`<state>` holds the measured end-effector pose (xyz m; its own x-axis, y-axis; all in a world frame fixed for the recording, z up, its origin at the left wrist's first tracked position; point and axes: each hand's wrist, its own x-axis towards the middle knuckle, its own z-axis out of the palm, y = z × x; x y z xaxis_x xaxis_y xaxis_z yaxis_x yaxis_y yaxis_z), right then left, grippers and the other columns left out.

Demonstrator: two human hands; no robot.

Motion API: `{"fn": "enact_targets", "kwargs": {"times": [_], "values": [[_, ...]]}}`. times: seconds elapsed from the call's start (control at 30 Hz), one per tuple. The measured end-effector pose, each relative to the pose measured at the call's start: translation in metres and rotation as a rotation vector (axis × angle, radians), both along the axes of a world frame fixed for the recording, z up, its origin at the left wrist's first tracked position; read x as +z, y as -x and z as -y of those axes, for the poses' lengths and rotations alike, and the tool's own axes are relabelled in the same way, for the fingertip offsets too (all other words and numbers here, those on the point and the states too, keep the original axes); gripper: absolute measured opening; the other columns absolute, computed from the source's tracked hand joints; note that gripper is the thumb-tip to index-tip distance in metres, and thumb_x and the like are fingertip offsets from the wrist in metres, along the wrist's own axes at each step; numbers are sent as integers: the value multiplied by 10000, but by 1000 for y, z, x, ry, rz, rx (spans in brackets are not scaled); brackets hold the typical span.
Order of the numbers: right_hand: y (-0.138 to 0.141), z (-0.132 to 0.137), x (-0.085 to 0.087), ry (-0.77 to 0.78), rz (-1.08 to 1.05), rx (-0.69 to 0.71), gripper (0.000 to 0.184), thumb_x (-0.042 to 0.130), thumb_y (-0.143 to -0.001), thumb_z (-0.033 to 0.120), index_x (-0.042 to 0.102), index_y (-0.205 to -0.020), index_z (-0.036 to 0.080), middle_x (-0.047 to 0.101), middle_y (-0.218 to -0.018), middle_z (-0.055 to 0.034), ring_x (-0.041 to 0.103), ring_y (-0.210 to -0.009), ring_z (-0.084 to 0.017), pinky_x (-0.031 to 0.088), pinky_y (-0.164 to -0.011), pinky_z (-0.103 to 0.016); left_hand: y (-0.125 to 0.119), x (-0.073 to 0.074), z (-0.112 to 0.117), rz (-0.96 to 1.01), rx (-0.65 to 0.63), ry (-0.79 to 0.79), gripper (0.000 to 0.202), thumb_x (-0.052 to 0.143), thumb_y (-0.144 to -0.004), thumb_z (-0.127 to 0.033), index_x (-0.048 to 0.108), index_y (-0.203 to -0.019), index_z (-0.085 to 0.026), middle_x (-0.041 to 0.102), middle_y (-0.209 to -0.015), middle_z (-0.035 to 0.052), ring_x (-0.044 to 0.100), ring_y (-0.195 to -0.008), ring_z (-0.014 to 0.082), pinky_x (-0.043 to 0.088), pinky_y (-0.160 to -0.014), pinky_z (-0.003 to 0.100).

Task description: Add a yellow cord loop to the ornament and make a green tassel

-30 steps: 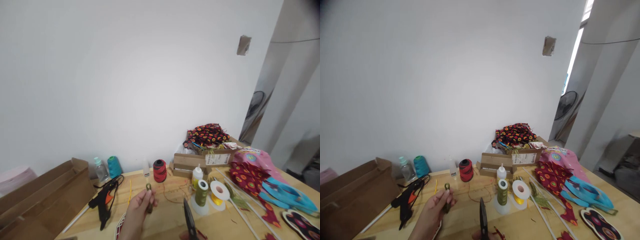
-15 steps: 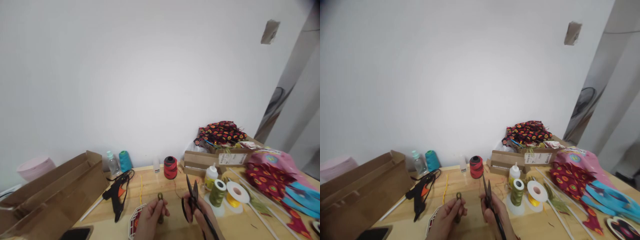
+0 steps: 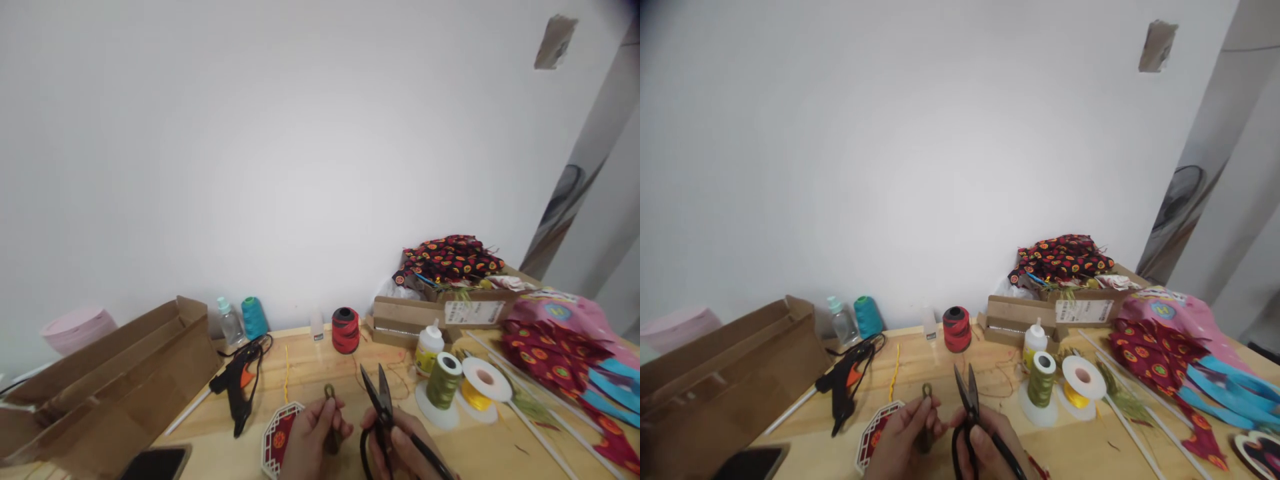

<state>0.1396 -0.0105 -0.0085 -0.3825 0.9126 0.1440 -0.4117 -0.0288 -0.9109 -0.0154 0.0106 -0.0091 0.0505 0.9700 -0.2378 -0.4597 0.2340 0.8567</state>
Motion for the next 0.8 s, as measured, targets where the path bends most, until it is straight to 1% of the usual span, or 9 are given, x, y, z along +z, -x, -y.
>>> {"fn": "enact_targets", "kwargs": {"times": [0.07, 0.17, 0.27, 0.37, 0.5, 0.6, 0.67, 0.73, 0.8], "values": [[0, 1, 1, -23, -17, 12, 379, 418, -798, 457, 476, -972, 125, 496, -590, -12, 466, -488, -108, 359, -482, -249, 0, 6, 2, 125, 22, 35, 257, 706, -541, -350, 608, -627, -128, 490, -477, -52, 525, -500, 95, 396, -596, 225], [0, -1, 2, 10, -102, 61, 342, 413, -811, 424, 460, -981, 131, 495, -598, -3, 472, -467, -105, 388, -439, -241, -1, 15, 6, 146, 14, 3, 240, 703, -555, -330, 599, -626, -126, 497, -486, -49, 525, -508, 90, 406, -614, 223], [0, -5, 3, 80, -186, 112, 353, 424, -794, 450, 485, -936, 132, 493, -584, -2, 472, -463, -106, 395, -403, -226, -2, 19, 9, 65, -10, -54, 260, 696, -557, -352, 596, -621, -121, 493, -476, -45, 521, -505, 94, 394, -575, 216], [-2, -8, 5, 117, -203, 111, 352, 445, -777, 463, 513, -890, 136, 488, -556, 4, 470, -468, -108, 398, -403, -219, -1, 17, 7, -27, 0, -90, 290, 690, -546, -388, 601, -625, -124, 499, -475, -39, 533, -530, 112, 372, -556, 218], [-6, -9, 10, 148, -207, 62, 340, 474, -761, 465, 524, -884, 152, 486, -567, 11, 457, -467, -104, 391, -398, -212, 2, 15, 5, -236, 109, -146, 288, 668, -559, -405, 625, -615, -126, 582, -516, 8, 501, -516, 118, 341, -529, 220], [-6, -6, 15, 214, -227, 113, 390, 452, -751, 518, 527, -888, 160, 481, -568, 13, 447, -458, -97, 383, -395, -205, 4, 14, 5, -319, 182, -173, 236, 664, -575, -375, 638, -594, -141, 605, -577, 15, 512, -586, 136, 360, -585, 220], [-4, -2, 19, 273, -239, 196, 442, 438, -733, 563, 533, -890, 162, 480, -567, 13, 442, -447, -89, 381, -401, -204, 5, 10, 3, -259, 219, -164, 235, 653, -594, -378, 647, -641, -148, 596, -595, 5, 524, -632, 140, 372, -626, 220], [1, 4, 22, 313, -229, 269, 497, 406, -723, 604, 552, -873, 154, 481, -547, 12, 434, -426, -76, 361, -401, -191, 6, 5, 1, -125, 256, -135, 250, 651, -604, -378, 642, -698, -147, 588, -599, -1, 535, -650, 133, 385, -662, 222], [7, 13, 24, 313, -198, 276, 516, 384, -732, 610, 576, -840, 143, 487, -521, 9, 452, -430, -79, 357, -416, -189, 8, 1, -2, 34, 281, -106, 234, 655, -613, -358, 629, -716, -150, 592, -619, 1, 551, -682, 126, 395, -707, 225]]}}
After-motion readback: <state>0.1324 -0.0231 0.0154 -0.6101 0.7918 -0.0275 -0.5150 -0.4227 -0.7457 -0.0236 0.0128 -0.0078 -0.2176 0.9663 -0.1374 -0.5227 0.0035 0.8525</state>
